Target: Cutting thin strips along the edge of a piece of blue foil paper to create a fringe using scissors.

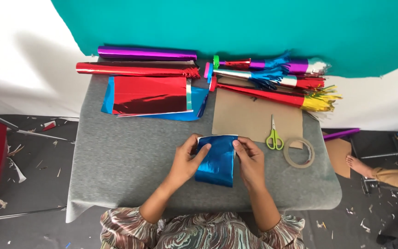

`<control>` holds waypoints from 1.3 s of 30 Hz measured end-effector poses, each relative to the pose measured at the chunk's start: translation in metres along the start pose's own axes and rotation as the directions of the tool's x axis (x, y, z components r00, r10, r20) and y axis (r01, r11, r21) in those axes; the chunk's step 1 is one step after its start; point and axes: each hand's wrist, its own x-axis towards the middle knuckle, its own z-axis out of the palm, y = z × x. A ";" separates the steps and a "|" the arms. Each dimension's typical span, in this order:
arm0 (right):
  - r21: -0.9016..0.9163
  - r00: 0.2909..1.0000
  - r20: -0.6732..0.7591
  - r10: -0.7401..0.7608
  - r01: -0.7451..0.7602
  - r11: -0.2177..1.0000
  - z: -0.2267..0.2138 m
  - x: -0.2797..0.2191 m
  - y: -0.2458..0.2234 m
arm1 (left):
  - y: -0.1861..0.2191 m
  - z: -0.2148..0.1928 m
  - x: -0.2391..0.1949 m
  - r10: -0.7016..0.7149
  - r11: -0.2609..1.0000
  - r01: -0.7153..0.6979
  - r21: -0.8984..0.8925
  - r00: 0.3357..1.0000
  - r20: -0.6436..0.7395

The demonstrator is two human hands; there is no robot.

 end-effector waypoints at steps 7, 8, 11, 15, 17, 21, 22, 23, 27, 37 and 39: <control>-0.222 0.984 0.154 -0.088 0.122 0.967 0.008 -0.011 -0.033 | 0.082 -0.024 0.005 0.025 0.985 -0.059 0.162 0.978 0.207; -0.248 0.978 0.182 -0.106 0.150 0.957 0.013 -0.015 -0.041 | 0.098 -0.026 0.006 0.049 0.959 -0.120 0.255 0.963 0.266; -0.350 0.945 0.274 -0.181 0.273 0.896 0.021 -0.020 -0.066 | 0.101 -0.020 0.003 0.086 0.945 -0.166 0.281 0.957 0.277; -0.371 0.919 0.327 -0.221 0.340 0.864 0.007 -0.024 -0.077 | 0.069 -0.018 0.003 0.065 0.983 -0.104 0.151 0.968 0.243; -0.476 0.921 0.374 -0.112 0.294 0.829 -0.008 -0.027 -0.078 | 0.046 -0.022 0.007 0.058 0.993 -0.067 0.099 0.994 0.089; -0.543 0.941 0.339 0.011 0.187 0.818 -0.034 -0.010 -0.058 | -0.003 -0.031 0.005 -0.077 0.996 0.076 -0.043 0.997 -0.013; -0.400 0.931 0.356 0.081 0.073 0.913 -0.047 -0.002 -0.037 | -0.013 -0.030 0.005 -0.111 0.989 0.106 -0.101 0.993 -0.048; -0.245 0.912 0.383 0.147 -0.053 0.968 -0.059 0.007 -0.015 | -0.023 -0.030 0.004 -0.149 0.978 0.135 -0.158 0.986 -0.080; -0.171 0.905 0.399 0.150 -0.087 0.981 -0.046 0.008 0.005 | -0.022 -0.032 0.002 -0.187 0.970 0.166 -0.179 0.977 -0.107; -0.122 0.964 0.187 0.188 -0.167 0.978 -0.049 0.027 0.046 | -0.043 -0.042 0.003 -0.185 0.978 0.163 -0.130 0.967 -0.175; -0.147 0.969 0.173 0.175 -0.151 0.978 -0.058 0.032 0.059 | -0.052 -0.043 0.003 -0.203 0.973 0.177 -0.150 0.963 -0.177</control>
